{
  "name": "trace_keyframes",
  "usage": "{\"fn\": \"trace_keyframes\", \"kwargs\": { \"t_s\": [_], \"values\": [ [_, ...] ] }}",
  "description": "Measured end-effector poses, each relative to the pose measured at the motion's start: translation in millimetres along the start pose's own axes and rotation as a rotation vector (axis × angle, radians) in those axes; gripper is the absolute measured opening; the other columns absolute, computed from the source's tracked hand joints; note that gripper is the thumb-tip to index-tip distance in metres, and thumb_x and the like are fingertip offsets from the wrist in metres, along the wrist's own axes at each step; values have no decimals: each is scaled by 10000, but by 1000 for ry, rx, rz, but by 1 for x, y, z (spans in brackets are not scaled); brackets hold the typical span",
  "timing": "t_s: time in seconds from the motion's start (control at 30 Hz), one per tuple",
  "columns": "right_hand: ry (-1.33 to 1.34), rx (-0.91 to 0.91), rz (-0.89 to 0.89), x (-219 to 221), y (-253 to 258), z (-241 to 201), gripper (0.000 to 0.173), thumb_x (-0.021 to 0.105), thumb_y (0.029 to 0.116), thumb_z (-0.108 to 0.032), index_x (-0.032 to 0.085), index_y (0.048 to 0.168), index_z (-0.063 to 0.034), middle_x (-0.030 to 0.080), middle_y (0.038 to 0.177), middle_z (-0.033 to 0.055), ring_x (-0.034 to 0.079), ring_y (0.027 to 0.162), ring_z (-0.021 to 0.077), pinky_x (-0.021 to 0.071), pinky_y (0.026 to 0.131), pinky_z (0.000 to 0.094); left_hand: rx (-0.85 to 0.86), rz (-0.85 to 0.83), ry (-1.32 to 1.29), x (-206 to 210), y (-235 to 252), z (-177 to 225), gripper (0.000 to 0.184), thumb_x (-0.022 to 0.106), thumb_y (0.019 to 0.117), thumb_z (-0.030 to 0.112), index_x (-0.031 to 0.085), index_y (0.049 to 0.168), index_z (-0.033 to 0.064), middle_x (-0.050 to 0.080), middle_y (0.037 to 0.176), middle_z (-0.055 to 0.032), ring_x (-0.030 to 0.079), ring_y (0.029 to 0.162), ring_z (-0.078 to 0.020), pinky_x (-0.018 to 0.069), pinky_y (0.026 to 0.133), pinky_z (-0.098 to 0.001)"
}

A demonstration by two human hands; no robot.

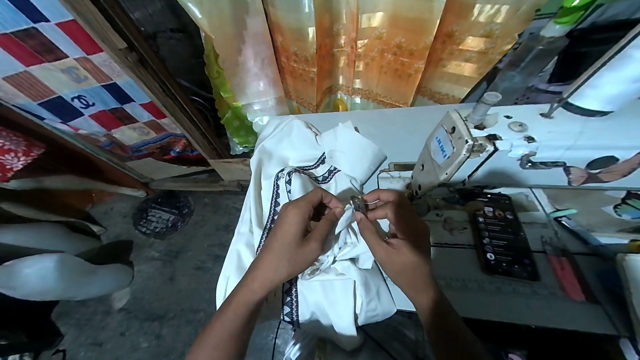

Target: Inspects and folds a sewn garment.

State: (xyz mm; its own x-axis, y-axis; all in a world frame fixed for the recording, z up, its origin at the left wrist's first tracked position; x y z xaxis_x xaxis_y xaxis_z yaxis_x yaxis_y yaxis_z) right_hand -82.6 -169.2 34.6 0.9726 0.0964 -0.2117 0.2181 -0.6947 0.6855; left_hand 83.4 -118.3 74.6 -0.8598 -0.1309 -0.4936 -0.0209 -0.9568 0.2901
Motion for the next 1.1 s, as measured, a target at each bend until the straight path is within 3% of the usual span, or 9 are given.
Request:
{"fn": "trace_keyframes", "kwargs": {
  "t_s": [0.23, 0.6, 0.8, 1.1],
  "values": [
    [64, 124, -48, -8, 3, 4, 124, 694, 922, -185, 630, 832, -130, 652, 1138, -2, 630, 1014, 7, 555, 821, 166, -9, 10, -11, -4, -1, -4, 76, 571, 1020, 110, 629, 1037, 64, 646, 830, 18, 625, 691, -26, 554, 635, -190],
    [-23, 45, 8, -4, 2, 0, 125, 708, 912, -137, 636, 832, -75, 644, 1126, 56, 624, 1020, 37, 538, 840, 164, 7, 13, 8, -1, -3, 0, 81, 566, 1024, 126, 625, 1034, 72, 643, 826, 29, 619, 701, -11, 539, 643, -170],
    [57, 100, -20, -4, 3, 2, 127, 705, 914, -172, 619, 831, -129, 637, 1147, 9, 621, 1052, 19, 551, 829, 161, -4, 39, 3, -5, -5, -3, 73, 574, 1021, 116, 628, 1034, 69, 637, 826, 28, 613, 687, -10, 536, 633, -164],
    [-15, 54, -31, -2, 3, 1, 135, 703, 905, -142, 623, 813, -83, 630, 1156, 52, 616, 1016, 27, 538, 840, 163, 0, 37, 11, -5, -5, -3, 81, 572, 1018, 126, 630, 1039, 75, 643, 821, 35, 619, 691, -8, 538, 632, -167]
  ]
}}
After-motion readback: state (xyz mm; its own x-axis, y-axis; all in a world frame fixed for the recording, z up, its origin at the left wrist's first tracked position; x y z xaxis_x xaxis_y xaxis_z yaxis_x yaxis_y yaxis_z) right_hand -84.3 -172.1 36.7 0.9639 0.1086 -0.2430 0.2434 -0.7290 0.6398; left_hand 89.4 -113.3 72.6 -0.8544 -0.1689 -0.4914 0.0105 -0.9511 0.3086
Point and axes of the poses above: each hand's wrist, its own y-axis towards the middle knuckle, its own x-axis out of the palm, z = x × y, the point moved 4 cm from there along y, towards the middle knuckle
